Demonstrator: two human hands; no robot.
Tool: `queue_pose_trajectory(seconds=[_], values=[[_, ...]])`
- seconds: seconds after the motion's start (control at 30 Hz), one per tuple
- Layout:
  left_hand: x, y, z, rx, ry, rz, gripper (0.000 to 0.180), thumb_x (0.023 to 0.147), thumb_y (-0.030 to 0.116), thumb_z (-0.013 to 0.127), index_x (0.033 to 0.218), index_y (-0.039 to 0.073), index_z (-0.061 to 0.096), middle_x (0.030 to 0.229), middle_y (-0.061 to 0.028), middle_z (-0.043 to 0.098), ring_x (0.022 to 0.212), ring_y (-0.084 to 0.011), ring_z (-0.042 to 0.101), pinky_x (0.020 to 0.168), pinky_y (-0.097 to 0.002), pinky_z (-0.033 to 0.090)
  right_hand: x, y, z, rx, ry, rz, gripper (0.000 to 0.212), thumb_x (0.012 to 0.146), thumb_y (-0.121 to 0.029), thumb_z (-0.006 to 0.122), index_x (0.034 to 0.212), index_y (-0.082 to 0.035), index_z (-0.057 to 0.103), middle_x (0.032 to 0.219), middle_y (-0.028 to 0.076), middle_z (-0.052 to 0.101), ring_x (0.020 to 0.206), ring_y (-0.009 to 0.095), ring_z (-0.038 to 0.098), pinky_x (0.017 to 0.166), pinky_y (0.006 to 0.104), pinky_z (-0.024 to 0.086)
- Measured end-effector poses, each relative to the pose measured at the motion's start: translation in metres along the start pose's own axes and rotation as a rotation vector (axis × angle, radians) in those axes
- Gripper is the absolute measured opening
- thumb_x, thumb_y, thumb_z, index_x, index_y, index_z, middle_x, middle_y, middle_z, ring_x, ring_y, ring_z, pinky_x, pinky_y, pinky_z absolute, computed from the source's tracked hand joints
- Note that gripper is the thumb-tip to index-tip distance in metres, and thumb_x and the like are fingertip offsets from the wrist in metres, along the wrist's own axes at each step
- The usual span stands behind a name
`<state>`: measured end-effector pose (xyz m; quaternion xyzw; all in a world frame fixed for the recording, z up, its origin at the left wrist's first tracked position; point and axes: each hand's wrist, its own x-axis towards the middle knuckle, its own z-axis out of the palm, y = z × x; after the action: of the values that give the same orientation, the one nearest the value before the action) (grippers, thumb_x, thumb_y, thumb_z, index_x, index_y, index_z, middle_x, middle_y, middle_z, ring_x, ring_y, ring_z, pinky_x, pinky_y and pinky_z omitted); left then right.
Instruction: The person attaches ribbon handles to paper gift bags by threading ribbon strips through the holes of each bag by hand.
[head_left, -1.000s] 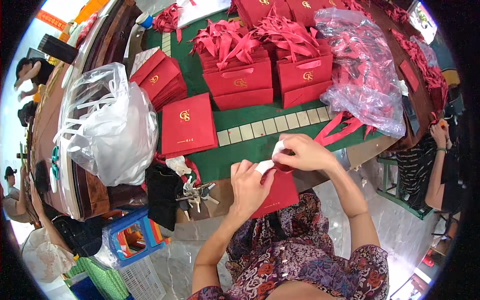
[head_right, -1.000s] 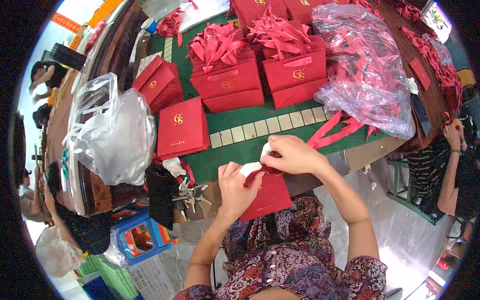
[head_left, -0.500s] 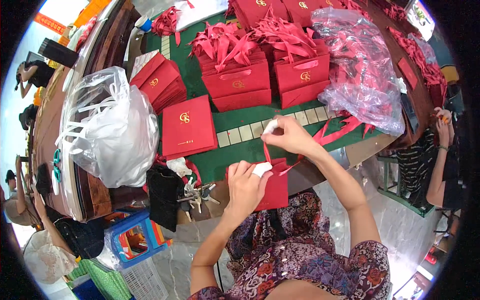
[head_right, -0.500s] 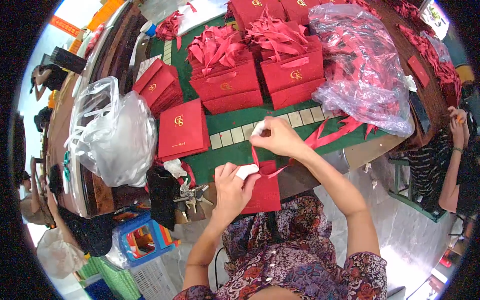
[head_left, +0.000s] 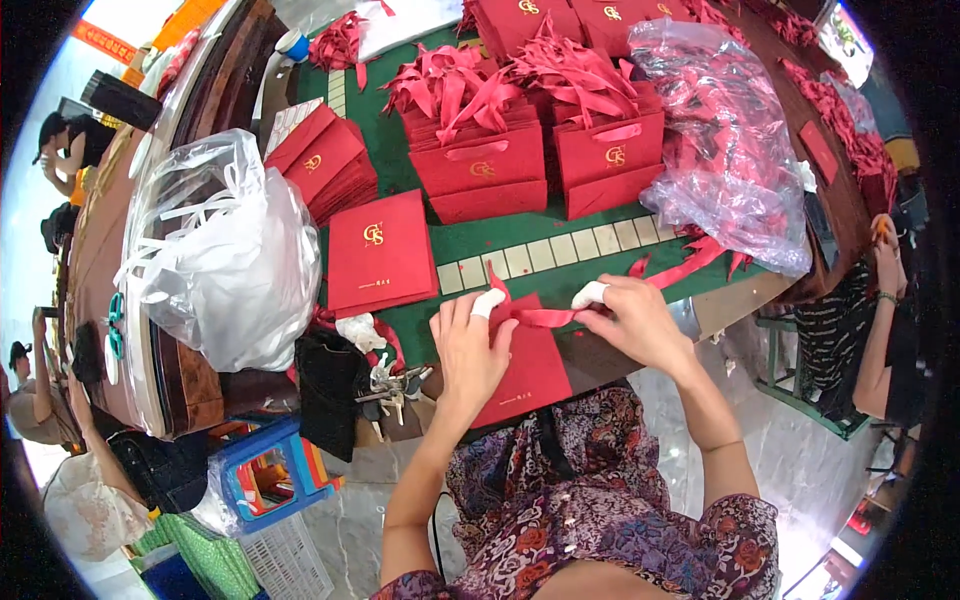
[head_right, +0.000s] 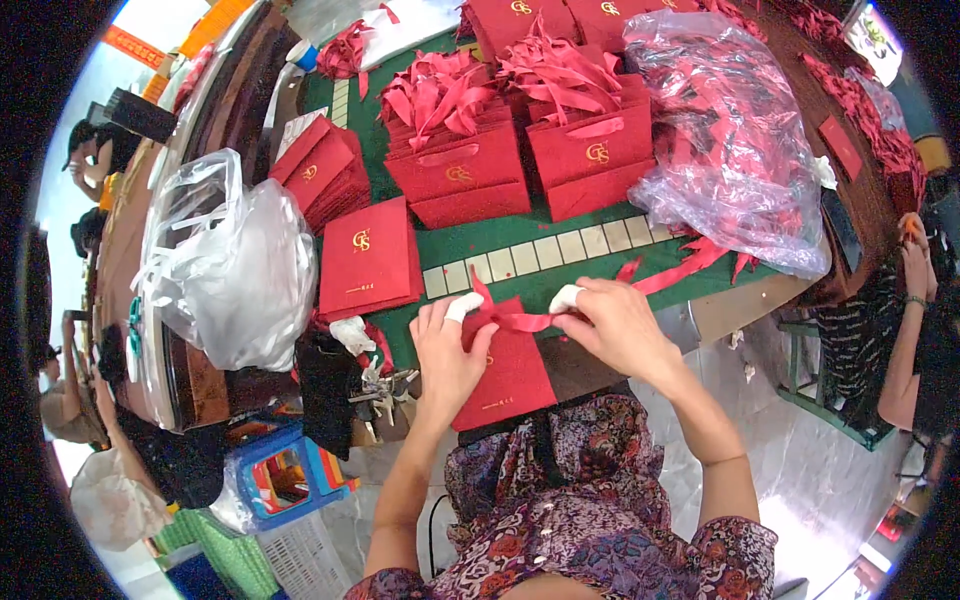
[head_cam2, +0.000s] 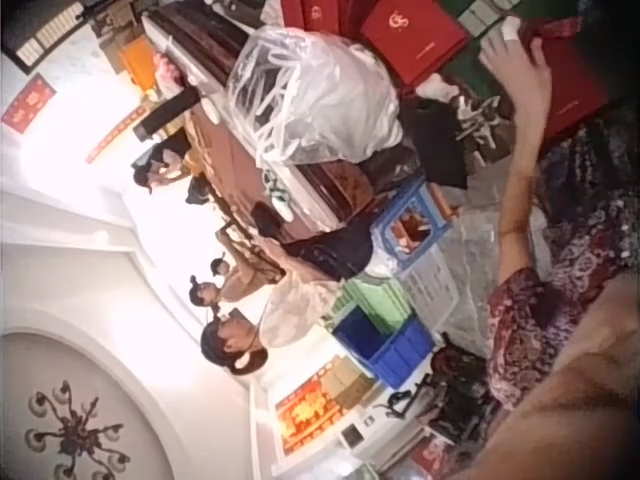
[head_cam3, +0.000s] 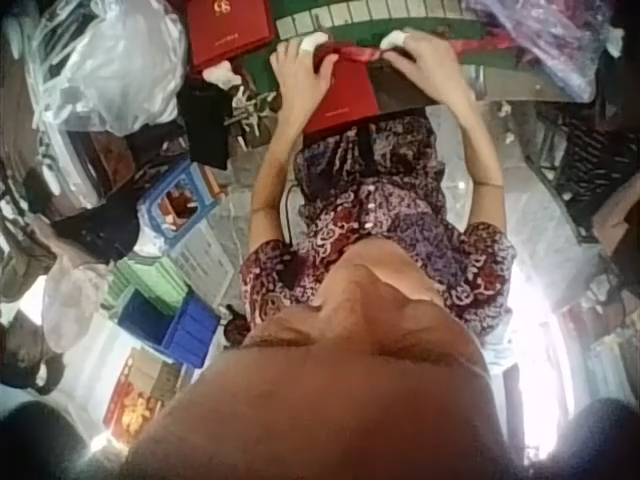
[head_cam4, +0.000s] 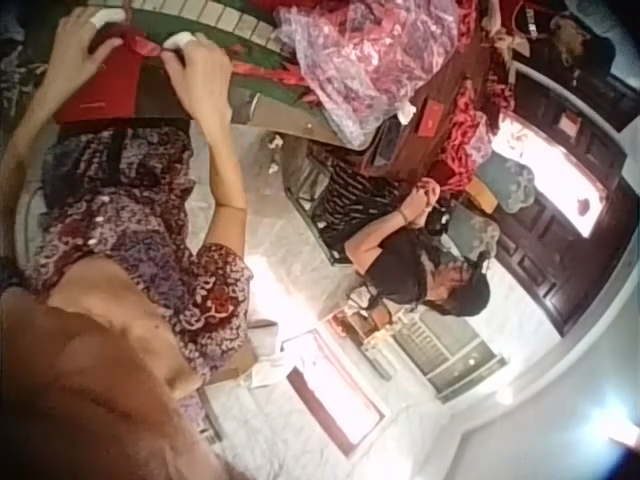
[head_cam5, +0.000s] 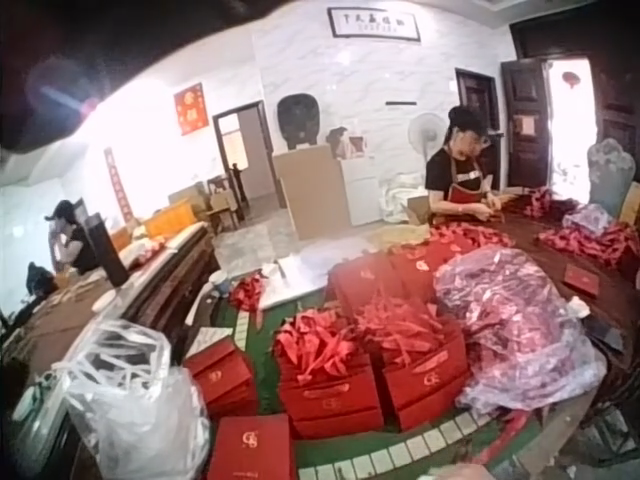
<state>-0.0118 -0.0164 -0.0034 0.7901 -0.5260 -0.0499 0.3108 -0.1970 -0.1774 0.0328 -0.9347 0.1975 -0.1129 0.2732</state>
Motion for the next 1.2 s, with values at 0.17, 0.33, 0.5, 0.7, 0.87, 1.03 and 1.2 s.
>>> queue_pose_trajectory(seconds=[0.17,0.33,0.5,0.7,0.87,1.03,1.2], values=[[-0.012,0.032,-0.016,-0.260,0.063,0.113,0.049,0.077,0.008,0.078,0.123,0.003,0.061,0.111,-0.0136,0.062,0.099,-0.0343,0.058,0.085,-0.0428,0.048,0.008,-0.030,0.009,0.392,-0.072,0.107,0.020,0.088,-0.023,0.069,0.097,-0.004,0.068,0.082,0.014,0.065,0.074,0.032,0.066,0.065,0.0409,0.050],[-0.019,0.023,-0.017,-0.391,-0.027,-0.020,0.035,0.082,0.007,0.075,0.117,0.004,0.067,0.096,-0.0152,0.067,0.086,-0.0318,0.064,0.075,-0.0385,0.052,0.012,-0.035,0.021,0.545,-0.091,0.122,0.024,0.089,-0.023,0.070,0.099,-0.001,0.067,0.086,0.015,0.070,0.078,0.030,0.069,0.070,0.0383,0.052],[-0.021,-0.015,-0.009,-0.533,0.121,-0.306,0.014,0.089,0.003,0.068,0.102,0.000,0.071,0.086,-0.0081,0.070,0.071,-0.0120,0.065,0.064,-0.0250,0.051,-0.001,-0.024,0.023,0.749,-0.132,0.320,0.020,0.089,-0.016,0.072,0.102,-0.002,0.065,0.081,0.005,0.066,0.073,0.012,0.063,0.066,0.0291,0.050],[-0.021,0.002,-0.024,-0.226,0.228,-0.114,0.024,0.085,0.005,0.073,0.109,0.002,0.070,0.096,-0.0063,0.064,0.059,-0.0096,0.053,0.053,-0.0243,0.043,-0.001,-0.042,0.029,0.461,0.037,0.199,0.019,0.082,-0.008,0.075,0.096,-0.002,0.064,0.081,0.008,0.061,0.070,0.019,0.064,0.063,0.0313,0.050],[-0.026,0.043,-0.045,-0.387,-0.089,-0.198,0.038,0.087,0.013,0.073,0.122,0.002,0.064,0.102,-0.0137,0.068,0.079,-0.0246,0.069,0.067,-0.0326,0.055,0.006,-0.059,0.036,0.372,0.003,0.124,0.022,0.080,-0.008,0.075,0.096,-0.003,0.062,0.089,0.014,0.064,0.081,0.030,0.067,0.070,0.0375,0.053],[-0.038,0.008,-0.020,-0.892,-0.257,-0.333,0.024,0.095,0.009,0.066,0.117,0.001,0.065,0.100,0.0000,0.069,0.087,-0.0058,0.061,0.077,-0.0242,0.050,0.007,-0.064,0.036,0.513,-0.011,0.059,0.027,0.081,-0.007,0.075,0.104,-0.003,0.061,0.093,0.010,0.065,0.085,0.025,0.067,0.076,0.0340,0.054],[-0.051,-0.006,-0.022,-0.967,-0.228,-0.469,0.013,0.096,0.008,0.064,0.104,0.002,0.071,0.086,0.0011,0.068,0.078,-0.0051,0.058,0.069,-0.0233,0.047,0.000,-0.060,0.033,0.727,-0.046,0.180,0.029,0.085,-0.006,0.074,0.111,-0.002,0.063,0.093,0.004,0.064,0.088,0.014,0.064,0.080,0.0289,0.053]])
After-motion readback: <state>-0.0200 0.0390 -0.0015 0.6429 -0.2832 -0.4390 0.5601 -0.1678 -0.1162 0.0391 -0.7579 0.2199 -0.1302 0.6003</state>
